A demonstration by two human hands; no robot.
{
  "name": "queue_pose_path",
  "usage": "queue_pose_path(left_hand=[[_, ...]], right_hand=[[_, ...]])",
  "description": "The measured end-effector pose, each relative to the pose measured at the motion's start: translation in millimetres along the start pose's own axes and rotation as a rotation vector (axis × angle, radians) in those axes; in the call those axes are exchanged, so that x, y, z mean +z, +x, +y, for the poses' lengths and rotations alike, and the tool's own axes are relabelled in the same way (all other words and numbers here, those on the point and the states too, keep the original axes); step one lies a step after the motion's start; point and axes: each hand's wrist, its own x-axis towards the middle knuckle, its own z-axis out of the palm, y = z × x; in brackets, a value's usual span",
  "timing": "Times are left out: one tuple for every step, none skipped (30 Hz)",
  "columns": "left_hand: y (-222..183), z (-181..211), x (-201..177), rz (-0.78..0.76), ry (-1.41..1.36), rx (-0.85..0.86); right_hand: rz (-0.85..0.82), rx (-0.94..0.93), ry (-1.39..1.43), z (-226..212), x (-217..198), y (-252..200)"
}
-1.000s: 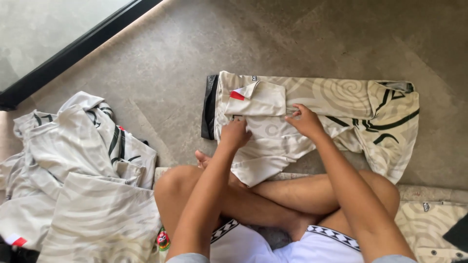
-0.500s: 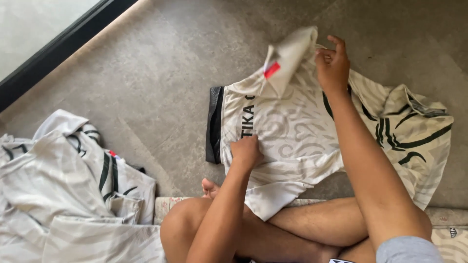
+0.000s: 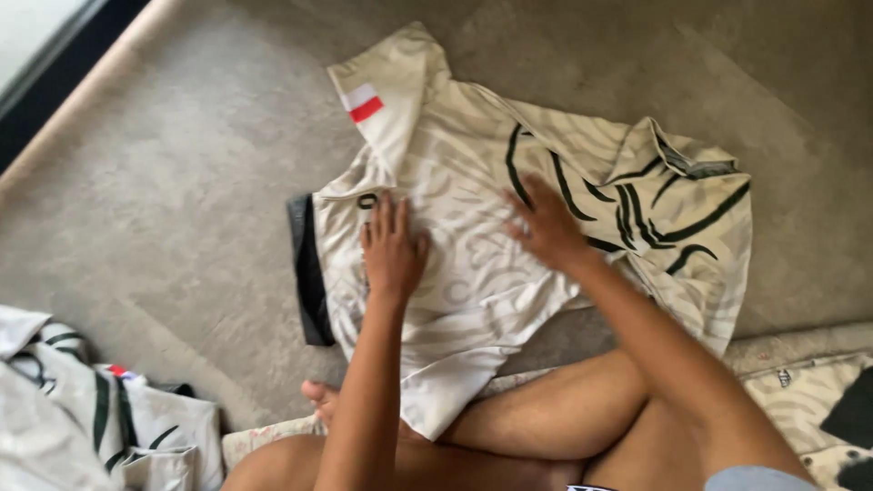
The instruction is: A person sitting on the floor is spreading out and folding several white t-shirts with black designs into neat rectangles.
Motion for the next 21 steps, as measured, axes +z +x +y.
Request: queue_pose_path(left_hand=[[-3.2, 3.1, -1.5, -0.009, -0.002, 0.01], [-6.0, 5.5, -3.6, -0.003, 0.008, -0.013], [-7.3, 7.1, -6.6, 0.007, 0.02, -0.035], [-5.4, 7.3, -2.3, 0.001, 0.02, -0.024], [-5.4, 6.3, 1.8, 0.072, 0.021, -0.017], [-5.7, 4.5, 5.7, 0.144, 0.022, -0.01], [-6.2, 6.1, 6.1, 0.128, 0.024, -0.007], [-7.0, 7.2, 5.9, 0.17, 0.024, -0.011], [-1.2, 9.1, 7.7, 0.231, 0.021, -0.015], [9.8, 11.9, 4.4, 0.234, 0.02, -0.012], [16.3, 14.0, -0.3, 0.253, -0.005, -0.021], [22.3, 15.5, -4.7, 0.272, -0.031, -0.029], [32.0, 16.9, -7.0, 0.265, -0.025, -0.035], [41.9, 18.2, -9.2, 0.307, -0.003, 0.033], [56.6, 18.9, -12.1, 0.356, 0.016, 0.109], [70.9, 19.9, -14.4, 0.356, 0.021, 0.111], [82.7, 20.5, -16.4, 0.314, 0.044, 0.208], [94.9, 20.7, -18.4, 0.27, 0.066, 0.304], [104.0, 19.2, -19.1, 0.269, 0.071, 0.301], [113.2, 17.2, -20.0, 0.206, 0.12, 0.406], [122.6, 14.8, -20.8, 0.144, 0.169, 0.509]], right_hand=[[-0.003, 0.013, -0.002, 29.1, -13.3, -9.6], [-0.03, -0.041, -0.087, 57.6, -26.6, -18.9], [-0.055, -0.096, -0.173, 85.9, -39.9, -27.3], [-0.056, -0.083, -0.175, 117.7, -58.9, -31.3], [-0.152, 0.263, -0.27, 147.7, -76.3, -36.6], [-0.242, 0.611, -0.361, 177.1, -93.5, -42.4], [-0.254, 0.621, -0.355, 185.7, -101.0, -47.9], [-0.152, 0.695, -0.349, 193.6, -108.5, -53.2], [-0.033, 0.763, -0.345, 207.0, -116.9, -52.0], [-0.029, 0.764, -0.347, 188.6, -118.2, -40.2], [-0.024, 0.609, -0.297, 168.0, -119.0, -28.7], [-0.02, 0.453, -0.244, 146.8, -119.6, -17.6], [-0.027, 0.452, -0.235, 135.6, -109.2, -15.2], [-0.08, 0.319, -0.172, 124.2, -99.1, -12.7], [-0.124, 0.188, -0.114, 113.8, -89.9, -7.5], [-0.121, 0.189, -0.11, 113.1, -85.8, -2.0], [-0.137, 0.203, -0.088, 110.4, -81.4, 1.2], [-0.153, 0.216, -0.066, 107.6, -76.9, 4.9], [-0.152, 0.213, -0.06, 116.3, -73.2, 5.2], [-0.201, 0.308, -0.041, 124.6, -69.2, 6.1], [-0.249, 0.401, -0.022, 133.3, -64.9, 7.7]])
